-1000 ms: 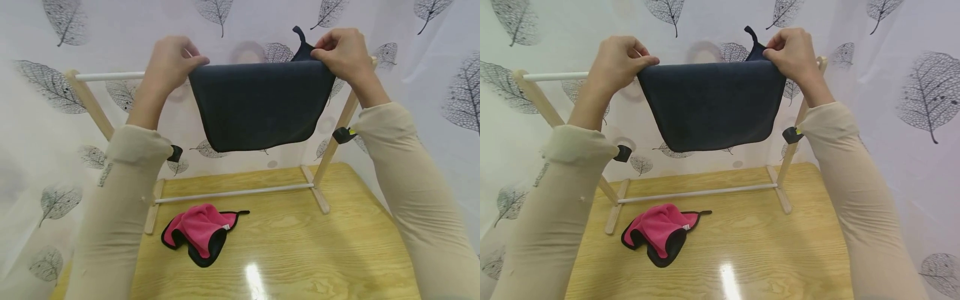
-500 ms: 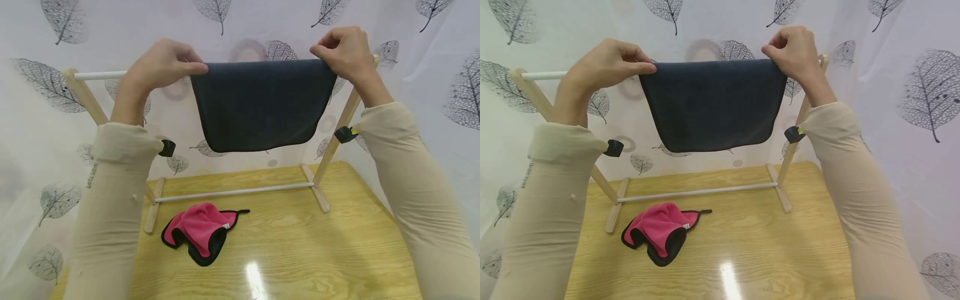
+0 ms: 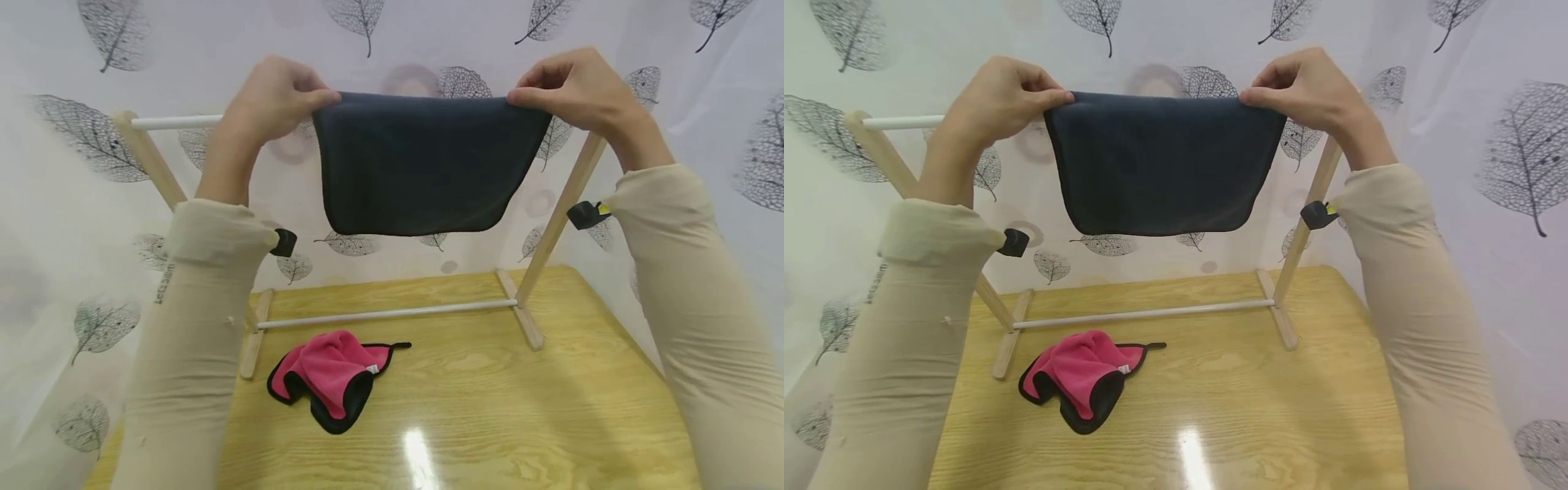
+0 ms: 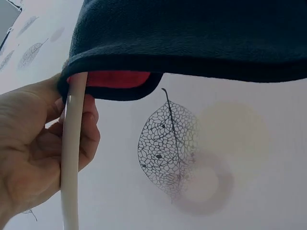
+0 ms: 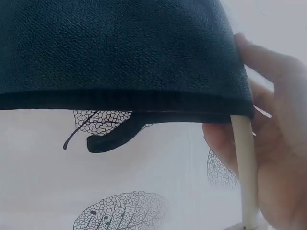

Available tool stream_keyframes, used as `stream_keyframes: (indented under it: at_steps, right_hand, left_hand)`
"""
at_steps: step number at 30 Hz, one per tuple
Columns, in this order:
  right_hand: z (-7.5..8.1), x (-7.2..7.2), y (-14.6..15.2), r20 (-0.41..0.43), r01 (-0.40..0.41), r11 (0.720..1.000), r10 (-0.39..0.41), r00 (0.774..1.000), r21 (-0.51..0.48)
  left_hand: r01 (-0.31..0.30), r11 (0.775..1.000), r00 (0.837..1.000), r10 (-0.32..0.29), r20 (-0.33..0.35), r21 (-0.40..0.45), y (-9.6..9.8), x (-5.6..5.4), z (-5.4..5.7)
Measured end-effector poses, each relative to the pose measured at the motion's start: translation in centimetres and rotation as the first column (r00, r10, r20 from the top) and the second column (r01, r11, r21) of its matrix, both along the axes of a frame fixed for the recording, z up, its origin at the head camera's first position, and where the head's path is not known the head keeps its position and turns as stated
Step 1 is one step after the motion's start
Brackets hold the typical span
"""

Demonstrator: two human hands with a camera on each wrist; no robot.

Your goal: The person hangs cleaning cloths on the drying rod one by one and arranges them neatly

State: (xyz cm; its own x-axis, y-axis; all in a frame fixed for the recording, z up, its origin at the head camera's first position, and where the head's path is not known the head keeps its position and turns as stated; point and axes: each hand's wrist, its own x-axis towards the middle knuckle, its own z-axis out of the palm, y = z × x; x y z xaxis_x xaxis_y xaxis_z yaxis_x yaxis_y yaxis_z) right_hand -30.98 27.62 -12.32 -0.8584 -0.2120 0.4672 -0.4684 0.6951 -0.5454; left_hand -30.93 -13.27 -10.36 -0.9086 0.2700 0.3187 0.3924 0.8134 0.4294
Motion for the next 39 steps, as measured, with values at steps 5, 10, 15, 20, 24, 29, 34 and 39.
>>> stream_keyframes:
  at_steps: [5,10,15,20,24,29,34,39]
  right_hand:
    - [0.3,-0.2,-0.1,0.008,-0.037,0.999,0.037,0.999,0.005]
    - [0.6,-0.1,-0.7,-0.005,-0.015,1.000,0.015,1.000,0.021]
    - [0.5,-0.1,-1.0,-0.033,-0.007,0.998,0.005,0.999,-0.057]
    - [0.2,-0.1,-0.9,-0.061,0.002,0.996,-0.007,0.998,-0.092]
    - [0.1,0.2,-0.4,-0.064,-0.010,0.998,0.006,0.998,-0.064]
    - [0.2,0.4,0.3,-0.045,-0.075,0.995,0.073,0.996,-0.065]
    - [0.2,0.2,0.3,-0.046,-0.060,0.997,0.058,0.997,-0.041]
    - [0.0,0.0,0.1,-0.050,-0.029,0.997,0.026,0.998,-0.072]
  left_hand:
    - [-0.056,0.998,0.998,0.056,0.020,-0.016,0.2,0.0,0.0]
    - [-0.078,0.997,0.997,0.078,0.023,0.003,0.2,0.3,-0.1]
    - [-0.072,0.997,0.997,0.071,0.004,0.036,0.2,0.4,-0.2]
    - [-0.037,0.998,0.999,0.039,-0.032,0.051,-0.2,0.5,-0.2]
    - [0.015,0.997,1.000,-0.016,0.010,0.070,-0.7,0.9,-0.2]
    - [0.074,0.994,0.994,-0.080,0.075,0.077,-1.0,1.1,0.1]
    - [0.101,0.991,0.994,-0.105,0.032,0.093,-0.8,0.8,-0.2]
    - [0.079,0.994,0.997,-0.078,-0.006,0.076,-0.4,0.7,-0.4]
